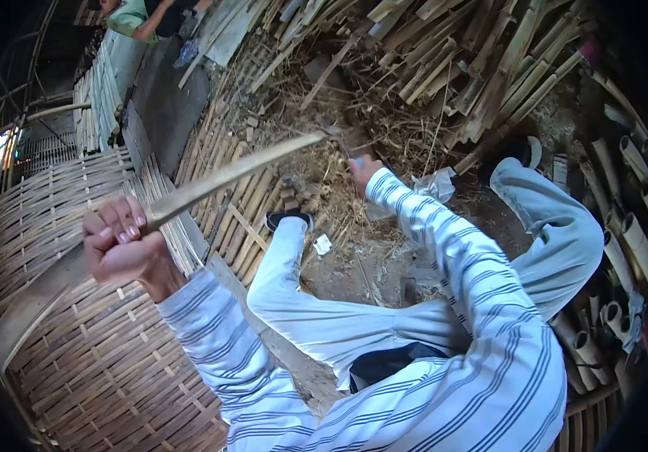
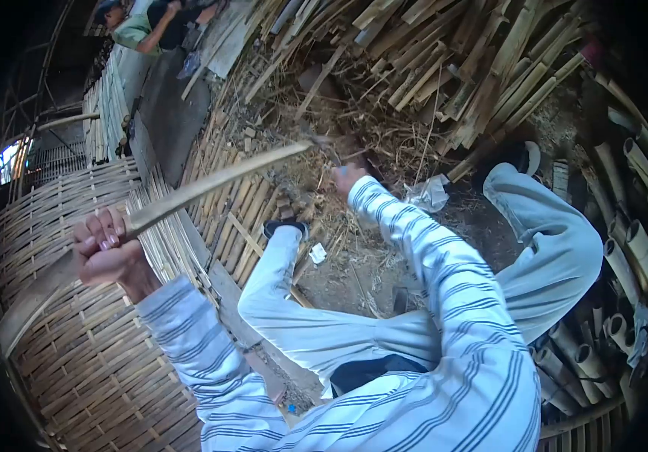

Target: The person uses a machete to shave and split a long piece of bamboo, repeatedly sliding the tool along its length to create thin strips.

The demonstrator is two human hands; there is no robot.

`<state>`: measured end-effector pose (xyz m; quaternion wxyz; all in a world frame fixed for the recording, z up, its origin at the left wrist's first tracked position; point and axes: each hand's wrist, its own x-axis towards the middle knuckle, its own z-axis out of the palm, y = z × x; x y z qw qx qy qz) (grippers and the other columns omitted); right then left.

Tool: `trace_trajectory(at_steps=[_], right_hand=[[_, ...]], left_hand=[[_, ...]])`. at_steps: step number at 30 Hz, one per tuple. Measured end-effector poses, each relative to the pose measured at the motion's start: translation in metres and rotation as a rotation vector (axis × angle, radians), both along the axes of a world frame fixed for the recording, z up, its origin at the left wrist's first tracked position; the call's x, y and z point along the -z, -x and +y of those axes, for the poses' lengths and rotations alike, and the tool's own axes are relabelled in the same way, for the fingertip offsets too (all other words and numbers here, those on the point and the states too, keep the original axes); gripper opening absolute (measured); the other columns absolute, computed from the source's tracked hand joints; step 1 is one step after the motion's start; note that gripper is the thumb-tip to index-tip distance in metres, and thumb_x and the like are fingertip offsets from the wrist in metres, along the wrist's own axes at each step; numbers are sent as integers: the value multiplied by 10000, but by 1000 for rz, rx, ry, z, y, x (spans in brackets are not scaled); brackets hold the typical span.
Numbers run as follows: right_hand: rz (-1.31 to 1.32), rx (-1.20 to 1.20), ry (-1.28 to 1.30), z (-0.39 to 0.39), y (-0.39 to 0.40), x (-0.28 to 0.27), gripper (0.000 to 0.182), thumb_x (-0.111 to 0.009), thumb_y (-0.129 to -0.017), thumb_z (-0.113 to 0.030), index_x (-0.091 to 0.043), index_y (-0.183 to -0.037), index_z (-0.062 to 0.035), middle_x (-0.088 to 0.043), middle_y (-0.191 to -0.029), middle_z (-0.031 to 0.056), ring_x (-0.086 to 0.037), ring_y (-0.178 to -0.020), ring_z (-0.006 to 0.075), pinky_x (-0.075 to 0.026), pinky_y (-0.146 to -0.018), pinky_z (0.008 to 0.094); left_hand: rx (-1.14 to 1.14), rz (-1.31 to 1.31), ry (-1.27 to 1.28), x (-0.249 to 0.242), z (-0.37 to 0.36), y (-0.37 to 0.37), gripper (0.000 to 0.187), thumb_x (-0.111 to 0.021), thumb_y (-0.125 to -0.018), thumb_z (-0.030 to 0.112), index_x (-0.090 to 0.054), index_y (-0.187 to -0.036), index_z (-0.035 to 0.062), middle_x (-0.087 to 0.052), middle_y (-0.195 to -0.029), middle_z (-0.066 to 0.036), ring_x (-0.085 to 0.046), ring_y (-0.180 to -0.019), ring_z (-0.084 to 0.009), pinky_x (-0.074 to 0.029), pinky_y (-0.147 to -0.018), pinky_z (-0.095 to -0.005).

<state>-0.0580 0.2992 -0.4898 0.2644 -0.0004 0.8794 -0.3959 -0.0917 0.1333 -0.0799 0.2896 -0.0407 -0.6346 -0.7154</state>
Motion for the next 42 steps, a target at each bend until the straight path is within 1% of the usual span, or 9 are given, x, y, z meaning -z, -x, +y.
trace_trajectory(at_steps=[2, 3, 6, 13, 27, 33, 38, 39, 42], right_hand=[[283, -31, -93, -10, 2, 104, 430, -364, -939, -416, -444, -1237, -117, -522, -1117, 333, -624, -820, 404, -492, -735, 522], [92, -143, -96, 1, -3, 61, 421, -355, -944, -388, -426, -1285, -152, -424, -1228, 349, -613, -823, 403, -491, -700, 524], [115, 241, 176, -8, -32, -30, 339, -413, -933, -390, -493, -1081, -96, -608, -792, 271, -584, -654, 465, -460, -563, 549], [-161, 499, 47, -63, 4, 44, 496, -417, -902, -501, -506, -1075, -45, -608, -889, 296, -593, -850, 473, -483, -738, 525], [413, 358, 470, -44, -19, -100, 453, -446, -915, -461, -541, -904, -18, -577, -613, 254, -610, -637, 437, -491, -533, 488], [374, 289, 701, -26, -27, -209, 458, -395, -939, -458, -508, -931, -15, -540, -501, 201, -594, -486, 397, -468, -428, 470], [90, 116, 366, -35, -27, -150, 341, -423, -933, -392, -499, -985, -64, -596, -670, 257, -626, -615, 407, -516, -513, 471], [439, -126, 170, -41, -25, -93, 302, -413, -927, -355, -502, -1028, -85, -585, -802, 323, -626, -759, 409, -518, -601, 471], [183, -72, -106, -34, -21, -2, 456, -229, -967, -378, -552, -1122, -96, -605, -1024, 216, -589, -881, 425, -479, -792, 477]], left_hand=[[-2, 42, -10, 0, -6, 1, 161, -370, -568, 66, -250, -510, 157, -252, -439, 7, -238, -358, -99, -257, -354, -234], [-33, 49, 5, 1, -9, 3, 157, -366, -574, 62, -255, -512, 154, -254, -441, 9, -239, -359, -99, -254, -353, -234], [-344, -14, 40, 11, -14, 6, 171, -360, -630, 46, -257, -524, 131, -257, -475, 0, -246, -398, -111, -239, -391, -236], [-780, -78, 178, 11, -1, 9, 198, -389, -684, 51, -254, -555, 119, -244, -527, -4, -267, -447, -118, -231, -426, -258], [-246, -111, 166, -29, -2, -19, 210, -591, -820, 255, -562, -719, 73, -647, -911, -169, -655, -851, -307, -560, -779, -403], [7, -44, 52, -21, -18, -19, 363, -487, -901, 267, -404, -570, 144, -385, -439, 7, -430, -388, -116, -426, -454, -253], [-174, -27, 50, -15, -15, -15, 341, -466, -818, 163, -303, -518, 174, -279, -410, 31, -266, -326, -82, -363, -389, -234], [-250, -53, 56, -14, -23, -16, 325, -468, -774, 151, -287, -505, 172, -253, -417, 38, -248, -332, -79, -328, -379, -221], [-206, -65, 26, -13, -32, -27, 336, -472, -769, 167, -273, -499, 173, -243, -423, 38, -249, -338, -77, -285, -373, -215]])
